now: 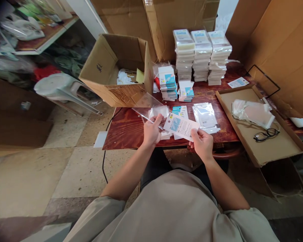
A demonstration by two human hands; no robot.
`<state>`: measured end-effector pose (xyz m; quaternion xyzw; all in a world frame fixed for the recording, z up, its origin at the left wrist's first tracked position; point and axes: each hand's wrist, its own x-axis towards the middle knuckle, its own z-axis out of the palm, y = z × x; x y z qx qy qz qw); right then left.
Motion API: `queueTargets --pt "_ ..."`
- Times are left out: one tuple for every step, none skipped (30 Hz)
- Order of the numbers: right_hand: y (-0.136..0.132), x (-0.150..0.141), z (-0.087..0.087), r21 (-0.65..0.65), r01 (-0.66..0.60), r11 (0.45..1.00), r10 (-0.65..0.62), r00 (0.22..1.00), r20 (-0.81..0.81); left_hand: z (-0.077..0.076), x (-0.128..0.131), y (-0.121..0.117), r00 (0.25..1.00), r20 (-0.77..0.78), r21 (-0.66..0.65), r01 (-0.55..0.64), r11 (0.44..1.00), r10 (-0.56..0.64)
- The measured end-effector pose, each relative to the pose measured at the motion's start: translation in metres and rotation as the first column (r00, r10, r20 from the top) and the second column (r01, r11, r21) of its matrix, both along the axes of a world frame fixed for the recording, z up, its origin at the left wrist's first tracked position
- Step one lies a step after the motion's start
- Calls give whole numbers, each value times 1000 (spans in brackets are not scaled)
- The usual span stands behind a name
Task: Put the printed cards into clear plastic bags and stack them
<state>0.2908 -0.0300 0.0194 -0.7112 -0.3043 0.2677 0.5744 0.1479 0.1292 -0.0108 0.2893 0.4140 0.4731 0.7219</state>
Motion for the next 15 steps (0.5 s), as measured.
queueTargets --pt "1 -2 0 12 20 1000 -20 1000 22 1 -1 -3 1000 -4 -1 1 1000 -1" --pt "3 -3 -1 25 40 999 -41 998 38 2 -2 -5 1000 -4 -3 3 1000 -3" --pt "3 -5 -2 37 55 998 -57 997 47 4 -4 -7 1000 1 -6 8 1000 -8" --pt "4 -6 -4 45 60 997 -62 997 49 5 -5 -9 1000 8 -6 13 1000 -13" --pt "4 -6 -5 49 58 997 -60 997 47 6 -7 -10 1000 13 -7 19 1000 -18" --pt "4 -7 -6 49 52 997 -54 998 44 8 -9 -11 1000 14 -10 26 1000 -26" --pt "4 -7 -7 47 46 998 -48 998 42 9 -10 -11 999 11 -15 36 999 -36" --pt "4 -7 -9 46 47 998 -49 998 42 10 -12 -11 999 7 -20 43 999 -42" --pt "3 -6 -10 46 53 998 -55 997 48 11 -14 -11 999 0 -24 47 999 -47" --pt "3 -6 -11 48 62 997 -65 996 64 12 -15 -10 999 -7 -27 48 998 -48" --pt "2 -5 -11 51 68 996 -72 993 92 13 -17 -9 999 -14 -28 50 998 -51" --pt "2 -4 -12 54 67 996 -74 989 132 14 -19 -9 998 -18 -28 55 998 -56" --pt "1 -2 -13 56 62 996 -72 981 179 16 -22 -8 998 -20 -27 65 998 -66" --pt "0 -1 -14 58 54 997 -66 972 224 17 -24 -7 997 -22 -24 78 997 -78" --pt "0 -1 -14 57 44 997 -57 965 255 18 -26 -6 996 -26 -17 90 996 -91"
